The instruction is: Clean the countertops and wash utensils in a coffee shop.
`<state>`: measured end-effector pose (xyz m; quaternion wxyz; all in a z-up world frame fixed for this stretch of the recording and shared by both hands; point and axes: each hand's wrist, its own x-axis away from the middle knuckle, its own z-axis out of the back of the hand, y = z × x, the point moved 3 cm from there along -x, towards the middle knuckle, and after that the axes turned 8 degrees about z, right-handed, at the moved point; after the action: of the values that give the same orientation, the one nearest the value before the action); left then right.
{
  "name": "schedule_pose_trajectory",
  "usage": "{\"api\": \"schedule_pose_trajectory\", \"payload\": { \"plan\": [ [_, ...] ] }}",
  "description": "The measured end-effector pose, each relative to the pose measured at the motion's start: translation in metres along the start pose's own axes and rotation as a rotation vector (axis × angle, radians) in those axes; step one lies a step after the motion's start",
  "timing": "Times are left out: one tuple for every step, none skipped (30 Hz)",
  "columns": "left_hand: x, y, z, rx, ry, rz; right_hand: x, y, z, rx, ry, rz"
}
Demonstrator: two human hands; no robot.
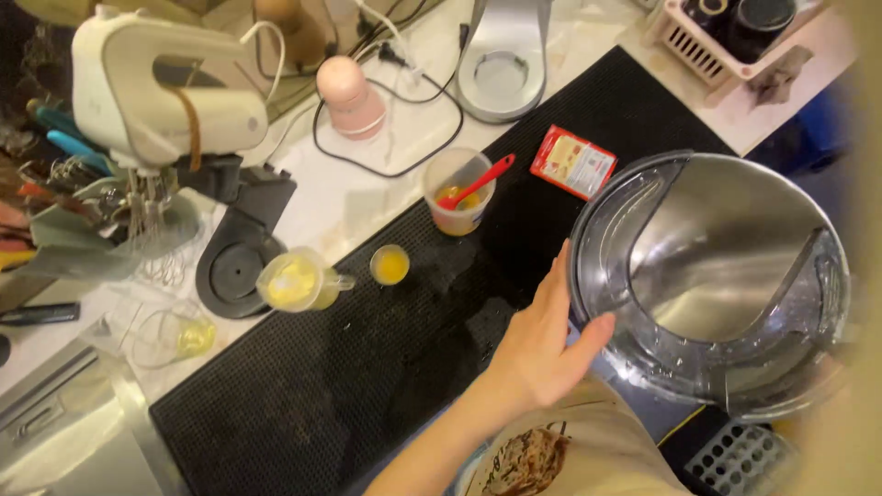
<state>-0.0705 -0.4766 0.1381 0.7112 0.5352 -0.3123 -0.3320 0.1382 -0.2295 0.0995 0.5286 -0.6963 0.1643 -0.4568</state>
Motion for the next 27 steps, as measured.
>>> {"api": "schedule_pose_trajectory", "payload": {
  "plan": [
    [-0.029,0.003,0.001,-0.003,0.001,-0.013,-0.018,-0.016,-0.007,-0.006,0.001,0.041],
    [-0.058,0.007,0.001,-0.055,-0.003,-0.056,-0.036,-0.033,-0.014,-0.013,0.002,0.082],
    [-0.089,0.012,0.001,-0.100,-0.001,-0.095,-0.055,-0.054,-0.021,-0.010,-0.001,0.120],
    [-0.119,0.012,0.006,-0.095,0.007,-0.104,-0.093,-0.053,-0.016,-0.006,-0.004,0.158],
    [-0.152,0.013,0.010,-0.090,-0.003,-0.123,-0.133,-0.054,-0.013,-0.002,-0.015,0.201],
    [-0.185,0.014,0.015,-0.086,-0.014,-0.143,-0.171,-0.056,-0.013,0.003,-0.027,0.245],
    [-0.212,0.011,0.024,-0.085,0.004,-0.143,-0.221,-0.044,0.000,0.010,-0.042,0.249],
    [-0.239,0.006,0.032,-0.004,-0.031,-0.069,-0.270,-0.032,0.010,-0.050,-0.083,0.260],
    [-0.263,-0.001,0.042,0.074,-0.069,0.007,-0.318,-0.016,0.017,-0.114,-0.124,0.265],
    [-0.280,-0.009,0.053,0.071,-0.053,0.010,-0.337,-0.024,-0.001,-0.113,-0.140,0.264],
    [-0.296,-0.020,0.061,0.171,-0.059,0.131,-0.353,-0.032,-0.019,-0.092,-0.220,0.211],
    [-0.310,-0.032,0.070,0.272,-0.064,0.251,-0.367,-0.039,-0.037,-0.071,-0.299,0.158],
    [-0.320,-0.040,0.080,0.277,-0.049,0.250,-0.375,-0.053,-0.055,-0.063,-0.313,0.159],
    [-0.329,-0.050,0.091,0.317,-0.018,0.326,-0.381,-0.063,-0.075,0.000,-0.416,0.101],
    [-0.335,-0.062,0.102,0.352,0.011,0.407,-0.384,-0.070,-0.097,0.057,-0.516,0.039],
    [-0.338,-0.058,0.115,0.353,0.023,0.411,-0.382,-0.087,-0.119,0.059,-0.528,0.035],
    [-0.338,-0.058,0.126,0.342,0.065,0.462,-0.376,-0.100,-0.140,0.073,-0.554,-0.016],
    [-0.337,-0.059,0.136,0.331,0.106,0.514,-0.370,-0.112,-0.160,0.086,-0.580,-0.068],
    [-0.341,-0.062,0.147,0.338,0.112,0.523,-0.371,-0.122,-0.174,0.093,-0.585,-0.078],
    [-0.344,-0.065,0.158,0.337,0.154,0.534,-0.370,-0.132,-0.188,0.135,-0.587,-0.089],
    [-0.345,-0.070,0.171,0.333,0.197,0.548,-0.369,-0.139,-0.203,0.176,-0.590,-0.102],
    [-0.342,-0.067,0.176,0.338,0.204,0.560,-0.379,-0.135,-0.208,0.180,-0.597,-0.114],
    [-0.342,-0.062,0.183,0.316,0.247,0.550,-0.390,-0.134,-0.215,0.159,-0.652,-0.066],
    [-0.340,-0.057,0.191,0.294,0.290,0.539,-0.399,-0.134,-0.222,0.138,-0.707,-0.018],
    [-0.341,-0.051,0.194,0.294,0.299,0.542,-0.411,-0.134,-0.228,0.139,-0.715,-0.020],
    [-0.341,-0.045,0.198,0.275,0.329,0.519,-0.421,-0.136,-0.235,0.109,-0.750,0.030],
    [-0.340,-0.039,0.201,0.257,0.356,0.500,-0.430,-0.135,-0.241,0.078,-0.781,0.076]
  ]
}}
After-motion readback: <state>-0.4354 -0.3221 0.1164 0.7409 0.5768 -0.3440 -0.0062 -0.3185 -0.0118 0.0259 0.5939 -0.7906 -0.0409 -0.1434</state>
